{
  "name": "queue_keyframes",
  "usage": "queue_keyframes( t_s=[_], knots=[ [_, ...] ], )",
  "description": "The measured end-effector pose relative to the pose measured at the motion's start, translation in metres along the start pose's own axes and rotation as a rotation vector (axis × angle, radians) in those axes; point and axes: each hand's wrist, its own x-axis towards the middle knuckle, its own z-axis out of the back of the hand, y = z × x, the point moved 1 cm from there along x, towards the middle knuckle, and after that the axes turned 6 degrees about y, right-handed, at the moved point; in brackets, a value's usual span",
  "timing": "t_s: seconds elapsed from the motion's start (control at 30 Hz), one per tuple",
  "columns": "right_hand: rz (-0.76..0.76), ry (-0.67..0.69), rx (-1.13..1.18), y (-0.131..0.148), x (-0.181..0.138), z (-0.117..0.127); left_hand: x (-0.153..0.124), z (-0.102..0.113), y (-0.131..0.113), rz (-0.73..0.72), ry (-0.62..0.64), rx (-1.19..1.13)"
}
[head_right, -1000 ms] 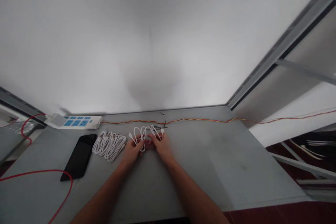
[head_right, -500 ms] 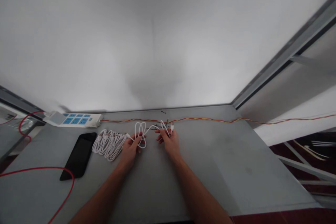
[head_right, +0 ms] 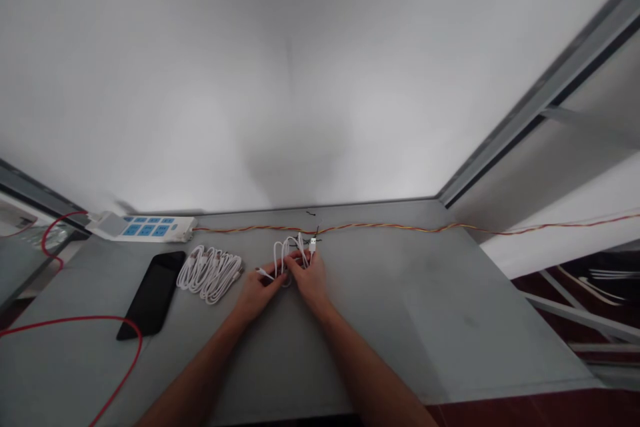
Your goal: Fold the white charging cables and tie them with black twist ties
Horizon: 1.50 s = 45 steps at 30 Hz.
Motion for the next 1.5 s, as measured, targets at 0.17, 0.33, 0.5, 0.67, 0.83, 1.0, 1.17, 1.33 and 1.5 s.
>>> queue_keyframes(
  t_s=[0.17,0.33,0.5,0.67,0.83,1.0,1.17,1.33,1.5],
  knots=[
    [-0.003,0.022,-0.025,-0.005,0.001,0.0,-0.003,-0.003,0.003,-0.094,-0.039,0.141],
    [0.048,0.027,-0.076,-0.009,0.002,0.001,-0.002,-0.004,0.007,-0.081,-0.076,0.18],
    [0.079,0.024,-0.134,-0.011,0.002,0.003,-0.002,-0.006,0.01,-0.079,-0.075,0.186],
    [0.049,0.028,-0.061,-0.009,0.005,0.003,0.0,-0.003,0.009,-0.041,-0.124,0.093],
    [-0.02,0.043,0.091,-0.007,0.007,0.002,0.0,0.002,0.011,0.112,-0.14,-0.057],
    [-0.069,0.05,0.143,-0.005,0.007,0.004,0.001,0.003,0.02,0.208,-0.2,-0.232],
    [-0.069,0.053,0.168,-0.003,0.01,0.006,0.002,0.003,0.019,0.262,-0.3,-0.346],
    [-0.084,0.167,0.134,-0.004,0.007,0.003,0.002,0.001,0.012,0.237,-0.306,-0.28],
    [-0.106,0.236,0.239,-0.006,0.005,0.0,0.003,0.0,0.015,0.278,-0.254,-0.357]
  ],
)
